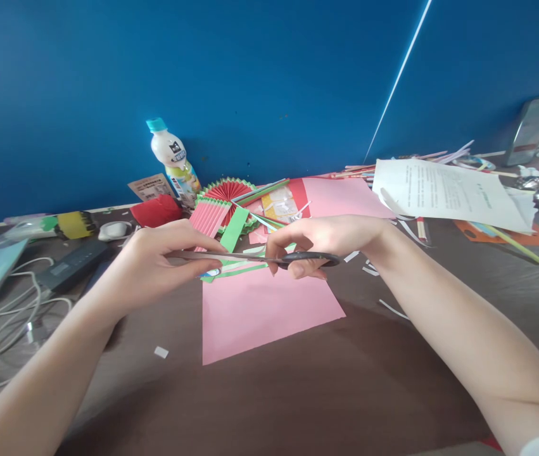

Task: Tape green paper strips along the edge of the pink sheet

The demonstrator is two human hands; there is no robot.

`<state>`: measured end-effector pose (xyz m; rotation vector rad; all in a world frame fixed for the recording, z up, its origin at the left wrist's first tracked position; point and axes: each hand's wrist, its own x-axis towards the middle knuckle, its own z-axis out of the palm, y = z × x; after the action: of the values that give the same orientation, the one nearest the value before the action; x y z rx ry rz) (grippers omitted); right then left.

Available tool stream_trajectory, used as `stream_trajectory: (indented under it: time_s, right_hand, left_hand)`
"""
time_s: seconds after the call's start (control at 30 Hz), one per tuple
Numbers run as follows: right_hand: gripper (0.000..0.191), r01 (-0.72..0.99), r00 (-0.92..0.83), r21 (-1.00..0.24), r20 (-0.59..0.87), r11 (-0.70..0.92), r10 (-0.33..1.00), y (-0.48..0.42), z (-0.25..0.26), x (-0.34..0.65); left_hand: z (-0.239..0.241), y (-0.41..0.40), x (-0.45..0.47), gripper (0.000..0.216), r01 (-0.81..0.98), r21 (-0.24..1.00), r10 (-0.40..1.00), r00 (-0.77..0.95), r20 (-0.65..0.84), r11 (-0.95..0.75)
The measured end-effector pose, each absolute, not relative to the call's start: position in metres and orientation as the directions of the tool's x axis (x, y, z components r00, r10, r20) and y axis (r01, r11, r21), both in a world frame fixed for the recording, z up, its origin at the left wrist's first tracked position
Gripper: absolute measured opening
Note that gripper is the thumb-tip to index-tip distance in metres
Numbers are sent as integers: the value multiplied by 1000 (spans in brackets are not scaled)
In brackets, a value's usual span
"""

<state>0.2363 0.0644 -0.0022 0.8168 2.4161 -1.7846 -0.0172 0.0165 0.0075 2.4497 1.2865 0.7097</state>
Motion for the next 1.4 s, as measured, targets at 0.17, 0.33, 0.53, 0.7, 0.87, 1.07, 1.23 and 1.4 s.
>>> stream_trajectory:
  time_s: [0.17, 0.33, 0.53, 0.7, 0.87, 1.07, 1.23, 1.4]
  right_hand:
    - [36, 438, -851, -875, -329, 207, 409, 65, -4, 236]
    - [30, 448, -844, -869, -334, 210, 420, 65, -4, 235]
    - [24, 443, -842, -866, -314, 230, 439, 64, -2, 235]
    - [31, 429, -855, -868, -301, 250, 422, 65, -3, 238]
    - [30, 437, -854, -864, -312, 250, 417, 66, -4, 239]
    - [32, 396, -876, -877, -271, 274, 399, 66, -5, 239]
    - [32, 410, -871, -867, -280, 283, 404, 65, -4, 239]
    - [31, 426, -865, -863, -300, 272, 402, 64, -1, 239]
  left_hand:
    - [7, 17, -18, 16, 698, 437, 823, 488, 291, -568]
    - [6, 18, -18, 17, 708, 431, 829, 486, 279, -560]
    - [6, 18, -18, 16, 707, 430, 828, 484, 284, -561]
    - [5, 18, -19, 16, 691, 461, 830, 491, 265, -557]
    - [5, 18, -20, 16, 684, 478, 832, 496, 248, -551]
    - [5, 18, -20, 16, 682, 465, 825, 496, 272, -564]
    - [4, 18, -21, 15, 683, 451, 819, 495, 292, -574]
    - [4, 19, -21, 15, 680, 452, 816, 494, 300, -577]
